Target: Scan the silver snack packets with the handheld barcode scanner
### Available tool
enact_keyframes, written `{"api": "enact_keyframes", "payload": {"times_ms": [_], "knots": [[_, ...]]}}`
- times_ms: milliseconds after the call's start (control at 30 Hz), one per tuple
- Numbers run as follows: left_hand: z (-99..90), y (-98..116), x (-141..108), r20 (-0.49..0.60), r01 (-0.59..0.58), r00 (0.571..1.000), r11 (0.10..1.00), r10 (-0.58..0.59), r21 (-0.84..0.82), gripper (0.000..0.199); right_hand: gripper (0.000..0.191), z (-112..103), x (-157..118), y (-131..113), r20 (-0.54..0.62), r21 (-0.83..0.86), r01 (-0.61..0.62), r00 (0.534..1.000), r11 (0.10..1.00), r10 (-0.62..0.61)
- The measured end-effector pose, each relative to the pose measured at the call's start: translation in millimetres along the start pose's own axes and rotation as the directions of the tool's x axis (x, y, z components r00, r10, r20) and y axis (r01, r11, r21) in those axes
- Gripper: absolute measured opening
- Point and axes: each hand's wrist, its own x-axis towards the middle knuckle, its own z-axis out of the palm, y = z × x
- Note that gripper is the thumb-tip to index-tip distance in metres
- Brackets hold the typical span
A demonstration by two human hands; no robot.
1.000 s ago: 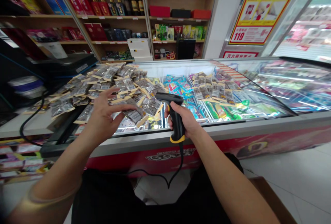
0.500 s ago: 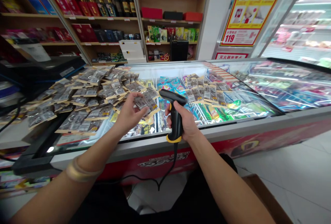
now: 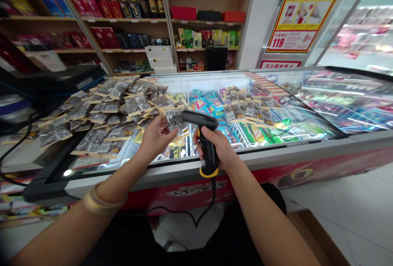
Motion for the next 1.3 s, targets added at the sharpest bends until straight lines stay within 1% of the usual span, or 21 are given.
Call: {"api": "enact_keyframes", "payload": {"times_ms": [67, 100, 233, 567, 767, 833, 933, 1000, 1067, 1167, 1233, 1300], "knots": [[-1.0, -1.8, 0.1, 0.008, -0.042, 0.999, 0.999, 0.041, 0.029, 0.023, 0.044, -0.2, -0.3, 0.4, 0.006, -0.006, 0.006, 1.000, 1.000, -0.006], [-1.4, -2.5, -0.1, 0.005, -0.056, 0.998, 0.997, 0.056, 0.044, 0.020, 0.043, -0.5, -0.4, 0.6, 0.006, -0.010, 0.011, 1.000, 1.000, -0.010], [-2.1, -2.6, -1.9, -0.023, -0.079, 0.996, 0.992, 0.081, 0.102, 0.018, 0.043, -1.3, -0.2, 1.3, 0.007, -0.029, 0.013, 1.000, 0.999, -0.013], [-2.4, 1.4, -4.1, -0.009, -0.071, 0.997, 0.984, 0.073, 0.161, 0.017, 0.043, 2.6, -1.3, -1.7, 0.000, -0.017, -0.026, 1.000, 1.000, 0.026], [-3.0, -1.0, -3.2, -0.002, -0.039, 0.999, 0.996, 0.040, 0.086, 0.024, 0.044, 2.6, -0.2, 0.4, 0.012, -0.008, 0.007, 1.000, 1.000, -0.007], [-3.3, 3.1, -2.4, 0.006, -0.031, 1.000, 0.999, 0.031, 0.042, 0.026, 0.044, 3.2, 0.4, 0.6, 0.000, 0.018, 0.020, 1.000, 1.000, -0.020], [1.2, 17.1, 1.8, 0.052, -0.018, 0.998, 0.997, 0.022, -0.076, 0.033, 0.045, -0.3, 0.8, -4.9, -0.052, 0.069, 0.035, 0.998, 0.997, -0.032], [10.9, 29.3, 8.4, 0.095, -0.008, 0.995, 0.988, 0.023, -0.157, 0.039, 0.045, -8.8, 0.4, -14.7, -0.097, 0.075, 0.063, 0.994, 0.995, -0.056], [27.8, 41.3, 18.9, 0.110, 0.003, 0.994, 0.985, 0.016, -0.172, 0.048, 0.044, -23.3, -0.4, -29.8, -0.157, 0.051, 0.105, 0.983, 0.993, -0.096], [64.6, 56.1, 40.4, 0.118, 0.054, 0.992, 0.993, -0.041, -0.106, 0.060, 0.040, -52.9, -0.8, -59.1, -0.276, -0.019, 0.163, 0.947, 0.986, -0.162], [92.1, 63.4, 55.1, 0.143, 0.088, 0.987, 0.991, -0.073, -0.099, 0.060, 0.039, -74.1, 0.5, -78.7, -0.351, -0.068, 0.201, 0.912, 0.977, -0.212], [117.5, 68.1, 66.1, 0.193, 0.087, 0.979, 0.989, -0.064, -0.115, 0.058, 0.039, -93.3, 3.1, -94.5, -0.425, -0.081, 0.204, 0.878, 0.976, -0.219]]}}
